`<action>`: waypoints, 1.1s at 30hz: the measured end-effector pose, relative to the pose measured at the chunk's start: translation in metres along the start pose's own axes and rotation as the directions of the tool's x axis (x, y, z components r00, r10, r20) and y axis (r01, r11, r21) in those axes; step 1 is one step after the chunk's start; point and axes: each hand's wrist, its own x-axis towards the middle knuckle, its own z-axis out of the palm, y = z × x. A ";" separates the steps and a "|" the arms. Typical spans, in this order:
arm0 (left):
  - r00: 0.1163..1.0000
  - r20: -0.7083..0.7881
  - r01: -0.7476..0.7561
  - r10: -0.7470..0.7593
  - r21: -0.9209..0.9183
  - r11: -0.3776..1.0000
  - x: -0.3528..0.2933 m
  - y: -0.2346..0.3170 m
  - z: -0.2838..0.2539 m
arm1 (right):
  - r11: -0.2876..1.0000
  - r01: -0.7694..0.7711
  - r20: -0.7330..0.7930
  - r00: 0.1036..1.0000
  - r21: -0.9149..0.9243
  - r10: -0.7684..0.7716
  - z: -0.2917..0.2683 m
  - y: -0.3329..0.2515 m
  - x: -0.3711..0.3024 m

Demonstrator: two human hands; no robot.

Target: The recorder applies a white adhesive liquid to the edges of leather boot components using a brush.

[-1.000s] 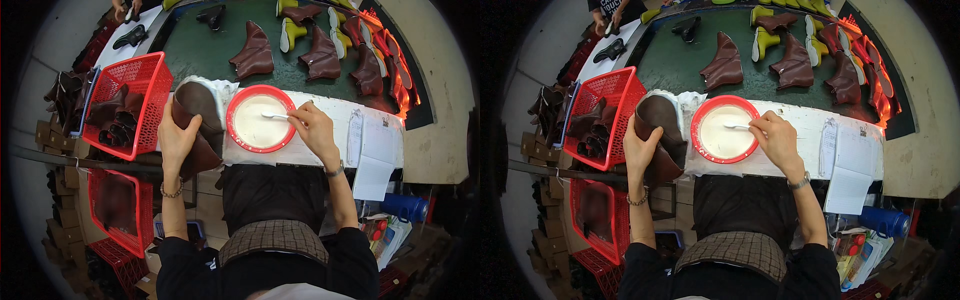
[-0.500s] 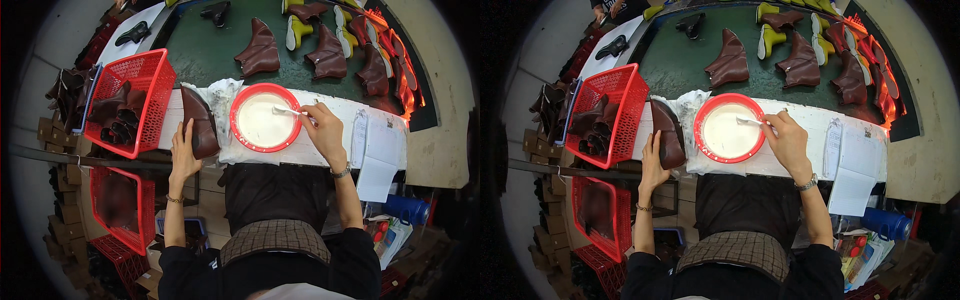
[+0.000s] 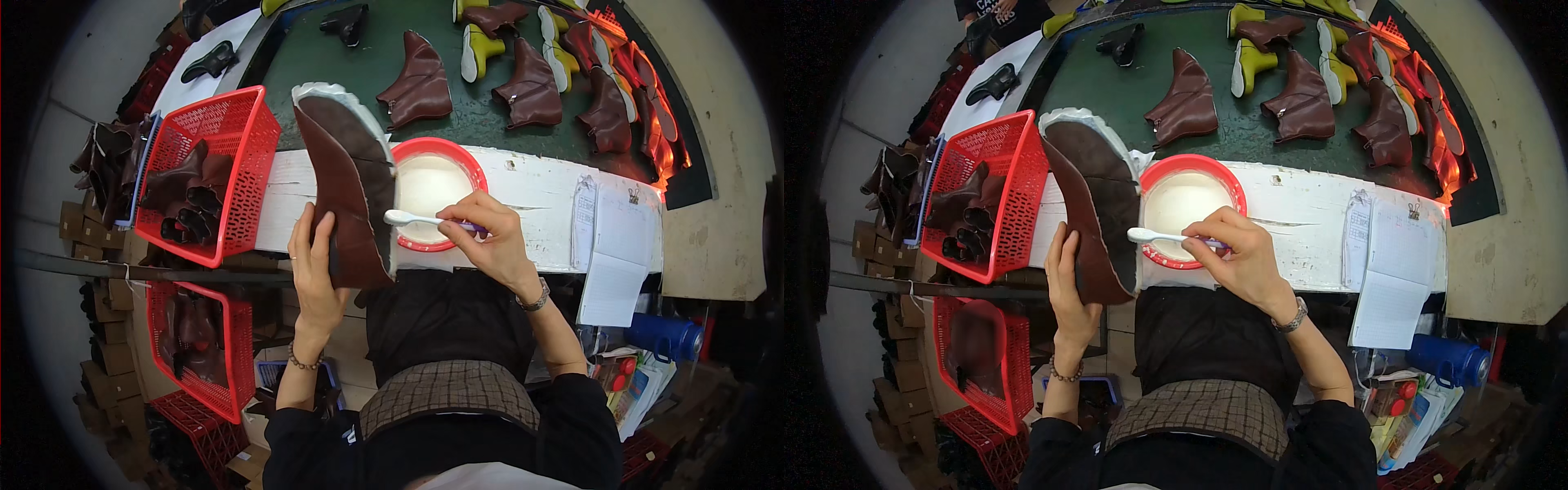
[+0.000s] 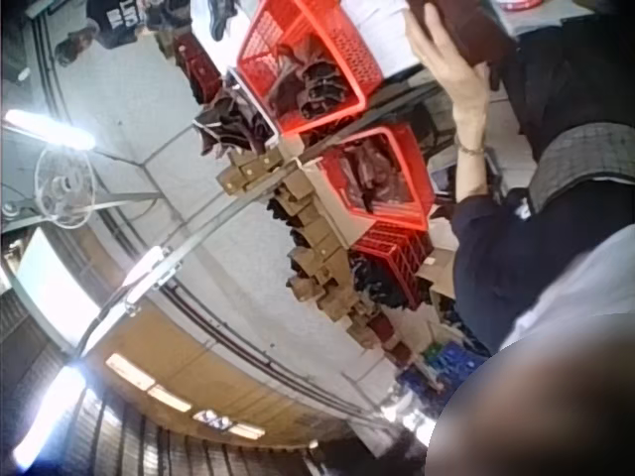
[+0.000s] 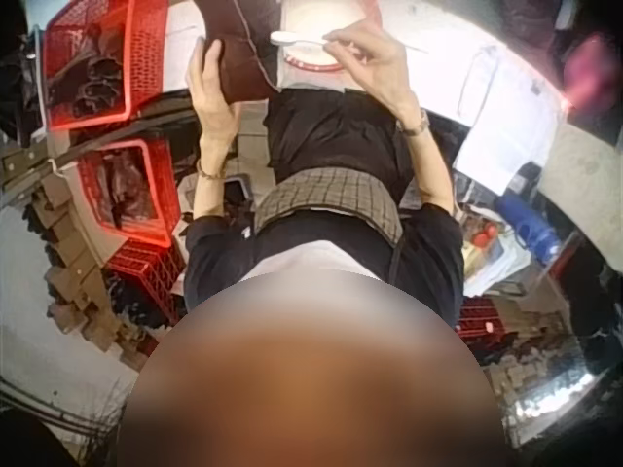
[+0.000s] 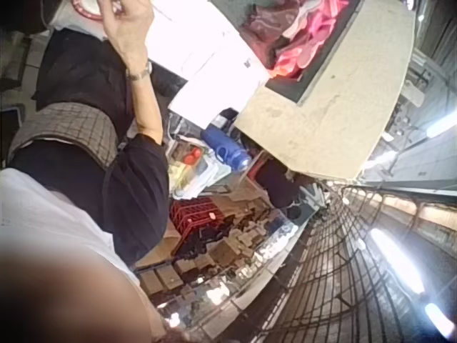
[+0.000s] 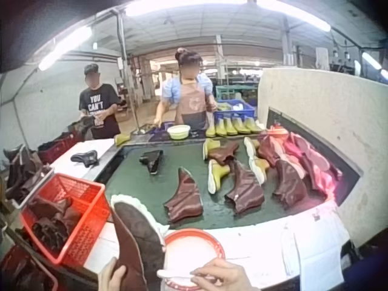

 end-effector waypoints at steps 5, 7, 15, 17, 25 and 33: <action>0.988 -0.028 -0.151 0.150 -0.055 0.987 -0.001 0.008 -0.006 | 0.998 0.033 -0.129 0.991 -0.056 -0.039 -0.019 0.008 0.015; 0.983 -0.010 -0.182 0.182 -0.081 0.980 -0.002 0.008 -0.006 | 0.988 0.078 -0.208 0.972 -0.135 -0.106 -0.028 0.012 0.026; 0.988 -0.133 -0.098 0.077 -0.166 0.981 0.016 0.010 0.004 | 0.971 0.225 -0.193 0.953 -0.078 -0.236 -0.022 0.006 0.024; 0.972 -0.233 -0.066 0.016 -0.210 0.975 0.025 0.009 0.012 | 0.971 0.230 -0.151 0.960 -0.061 -0.237 -0.016 0.001 0.013; 0.927 -0.353 -0.164 0.125 -0.083 0.983 0.046 -0.003 0.019 | 0.979 0.180 0.032 0.982 0.094 -0.184 -0.014 -0.023 -0.007; 0.971 -0.162 0.087 -0.178 -0.451 0.888 0.009 -0.042 -0.002 | 0.981 -0.008 0.024 1.000 -0.195 0.013 -0.031 0.016 0.013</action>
